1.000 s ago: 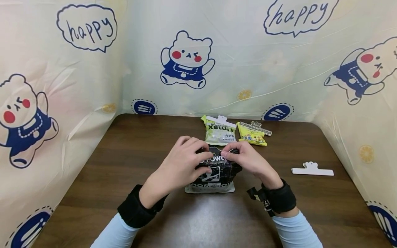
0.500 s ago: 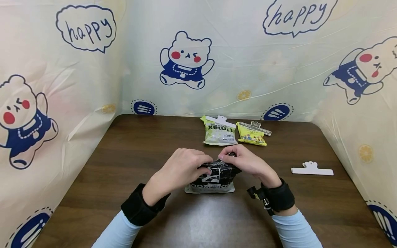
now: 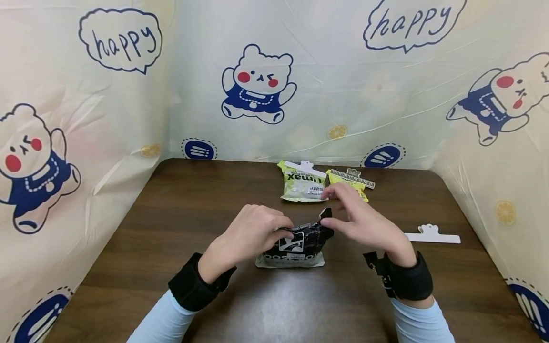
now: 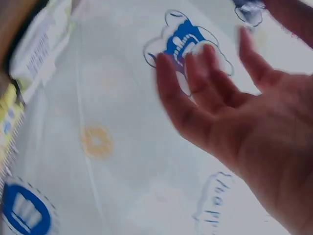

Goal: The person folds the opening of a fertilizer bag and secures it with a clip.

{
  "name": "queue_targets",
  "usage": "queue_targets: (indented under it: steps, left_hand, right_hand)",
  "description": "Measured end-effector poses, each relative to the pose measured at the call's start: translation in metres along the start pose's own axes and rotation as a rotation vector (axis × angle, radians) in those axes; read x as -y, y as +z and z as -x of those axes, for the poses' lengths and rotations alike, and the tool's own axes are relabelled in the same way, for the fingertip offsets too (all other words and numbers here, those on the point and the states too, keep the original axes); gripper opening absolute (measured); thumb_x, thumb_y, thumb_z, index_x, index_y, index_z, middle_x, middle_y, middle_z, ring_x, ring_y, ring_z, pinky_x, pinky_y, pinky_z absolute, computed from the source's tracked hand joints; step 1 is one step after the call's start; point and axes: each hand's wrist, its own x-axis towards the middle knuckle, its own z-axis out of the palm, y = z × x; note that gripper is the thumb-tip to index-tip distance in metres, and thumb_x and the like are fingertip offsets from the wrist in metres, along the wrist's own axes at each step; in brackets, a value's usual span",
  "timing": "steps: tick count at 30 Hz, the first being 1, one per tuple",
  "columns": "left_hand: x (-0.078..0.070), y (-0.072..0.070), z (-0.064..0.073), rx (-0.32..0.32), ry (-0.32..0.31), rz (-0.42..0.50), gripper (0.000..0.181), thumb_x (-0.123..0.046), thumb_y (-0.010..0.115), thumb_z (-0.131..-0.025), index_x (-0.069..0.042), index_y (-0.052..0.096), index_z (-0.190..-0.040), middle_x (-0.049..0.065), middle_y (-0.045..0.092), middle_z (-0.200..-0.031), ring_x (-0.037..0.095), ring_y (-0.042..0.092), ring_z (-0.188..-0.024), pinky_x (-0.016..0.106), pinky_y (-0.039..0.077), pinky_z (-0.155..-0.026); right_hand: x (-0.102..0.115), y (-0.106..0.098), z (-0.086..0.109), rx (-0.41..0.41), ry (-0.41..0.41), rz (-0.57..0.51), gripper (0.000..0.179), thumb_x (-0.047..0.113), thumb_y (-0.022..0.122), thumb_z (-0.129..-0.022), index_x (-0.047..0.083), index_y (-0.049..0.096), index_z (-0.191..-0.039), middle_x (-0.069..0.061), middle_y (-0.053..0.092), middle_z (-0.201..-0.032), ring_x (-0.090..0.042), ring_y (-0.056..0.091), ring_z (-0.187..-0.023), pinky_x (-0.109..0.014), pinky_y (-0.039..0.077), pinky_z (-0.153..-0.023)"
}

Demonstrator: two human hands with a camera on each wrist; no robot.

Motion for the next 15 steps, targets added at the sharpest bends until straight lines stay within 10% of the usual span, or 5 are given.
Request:
queue_targets:
  steps: [5, 15]
  left_hand:
    - [0.000, 0.000, 0.000, -0.002, -0.007, -0.019, 0.007, -0.022, 0.085, -0.087, -0.019, 0.079, -0.086, -0.008, 0.075, -0.077, 0.010, 0.069, -0.065, 0.033, 0.054, -0.054]
    - [0.002, 0.003, 0.001, 0.009, -0.023, -0.012, 0.008, -0.022, 0.081, -0.092, -0.019, 0.077, -0.086, -0.007, 0.072, -0.074, 0.010, 0.064, -0.061, 0.031, 0.049, -0.052]
  right_hand:
    - [0.009, -0.001, 0.002, -0.088, -0.070, 0.080, 0.021, -0.004, 0.080, -0.087, 0.012, 0.067, -0.092, 0.000, 0.062, -0.086, -0.015, 0.057, -0.077, -0.042, 0.053, -0.065]
    - [0.009, 0.010, -0.004, 0.163, -0.079, 0.121, 0.021, 0.011, 0.079, -0.093, 0.010, 0.076, -0.113, -0.003, 0.074, -0.109, -0.018, 0.064, -0.093, -0.043, 0.057, -0.077]
